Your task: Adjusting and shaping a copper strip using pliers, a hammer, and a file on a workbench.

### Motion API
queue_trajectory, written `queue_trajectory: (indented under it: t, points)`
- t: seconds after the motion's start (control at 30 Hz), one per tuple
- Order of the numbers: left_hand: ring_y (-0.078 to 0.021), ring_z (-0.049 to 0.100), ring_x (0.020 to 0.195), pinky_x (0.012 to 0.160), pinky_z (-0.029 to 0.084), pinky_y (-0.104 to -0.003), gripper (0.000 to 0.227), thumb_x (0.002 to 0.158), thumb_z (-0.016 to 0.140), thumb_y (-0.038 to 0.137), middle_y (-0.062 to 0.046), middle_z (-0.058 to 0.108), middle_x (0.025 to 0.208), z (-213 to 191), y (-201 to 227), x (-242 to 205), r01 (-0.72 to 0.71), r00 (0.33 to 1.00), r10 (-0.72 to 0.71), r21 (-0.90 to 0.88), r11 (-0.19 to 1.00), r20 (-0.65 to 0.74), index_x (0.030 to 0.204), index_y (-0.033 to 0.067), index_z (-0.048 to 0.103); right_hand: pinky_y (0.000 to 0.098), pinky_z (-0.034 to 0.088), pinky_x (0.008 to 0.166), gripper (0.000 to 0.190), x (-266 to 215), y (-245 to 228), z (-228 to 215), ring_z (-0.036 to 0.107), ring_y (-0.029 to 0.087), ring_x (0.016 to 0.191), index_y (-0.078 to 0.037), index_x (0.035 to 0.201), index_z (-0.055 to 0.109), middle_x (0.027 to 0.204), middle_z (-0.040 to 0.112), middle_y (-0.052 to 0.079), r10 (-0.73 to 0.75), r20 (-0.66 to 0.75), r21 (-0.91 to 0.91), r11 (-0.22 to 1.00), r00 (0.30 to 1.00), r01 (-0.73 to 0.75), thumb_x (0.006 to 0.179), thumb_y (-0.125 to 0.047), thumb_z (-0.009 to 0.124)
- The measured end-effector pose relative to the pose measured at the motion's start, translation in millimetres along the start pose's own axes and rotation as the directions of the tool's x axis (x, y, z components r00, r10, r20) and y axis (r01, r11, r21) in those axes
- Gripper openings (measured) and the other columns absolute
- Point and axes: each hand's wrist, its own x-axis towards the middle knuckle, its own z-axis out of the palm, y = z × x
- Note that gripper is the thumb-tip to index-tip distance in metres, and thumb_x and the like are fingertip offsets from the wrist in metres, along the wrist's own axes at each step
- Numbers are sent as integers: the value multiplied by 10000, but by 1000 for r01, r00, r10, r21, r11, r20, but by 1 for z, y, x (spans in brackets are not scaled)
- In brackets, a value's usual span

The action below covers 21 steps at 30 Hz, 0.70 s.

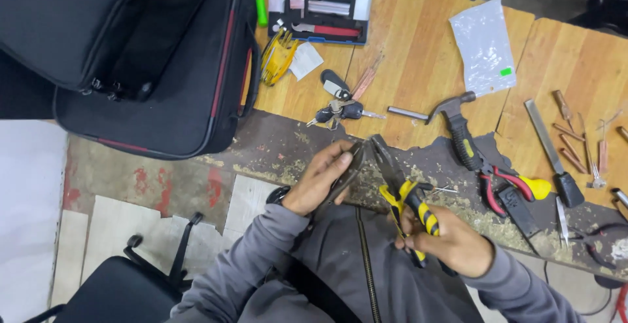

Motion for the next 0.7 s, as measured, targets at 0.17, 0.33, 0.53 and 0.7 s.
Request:
queue_trajectory:
  t: [0.17, 0.33, 0.53, 0.7]
  points:
    - [-80, 499, 469, 404, 461, -205, 323, 1096, 468, 397, -58, 597, 828, 1, -22, 3, 116, 992, -102, -202, 972, 76, 1158, 85, 523, 350, 653, 695, 485, -7, 13, -4, 825, 231, 909, -21, 1241, 689, 939, 843, 170, -6, -62, 16, 1000, 998, 7, 762, 29, 751]
    - [-85, 405, 461, 396, 325, -228, 407, 1107, 395, 468, -1, 438, 778, -5, -35, 4, 258, 963, -153, -603, 755, 221, 1173, 91, 535, 398, 638, 861, 439, 1, 16, -15, 769, 282, 1037, -1, 1272, 614, 1213, 709, 179, -130, 5, 94, 987, 992, 129, 844, -67, 688]
    - [-89, 467, 444, 415, 473, -247, 576, 1069, 371, 620, -11, 391, 801, -8, -61, -1, 295, 954, -167, -691, 660, 247, 1312, 119, 520, 456, 551, 848, 438, 19, 22, -9, 678, 388, 1039, -4, 1159, 747, 1205, 596, 220, -321, -398, -384, 909, 860, 161, 733, -55, 830]
    - [-90, 560, 701, 558, 530, -219, 694, 1041, 439, 615, -82, 534, 1111, 0, -46, -11, 208, 977, -133, -638, 742, 164, 1442, 50, 473, 335, 499, 832, 327, 31, 47, -11, 561, 234, 1014, -199, 1095, 808, 1139, 385, 46, -455, -544, -631, 776, 705, 13, 770, -167, 825]
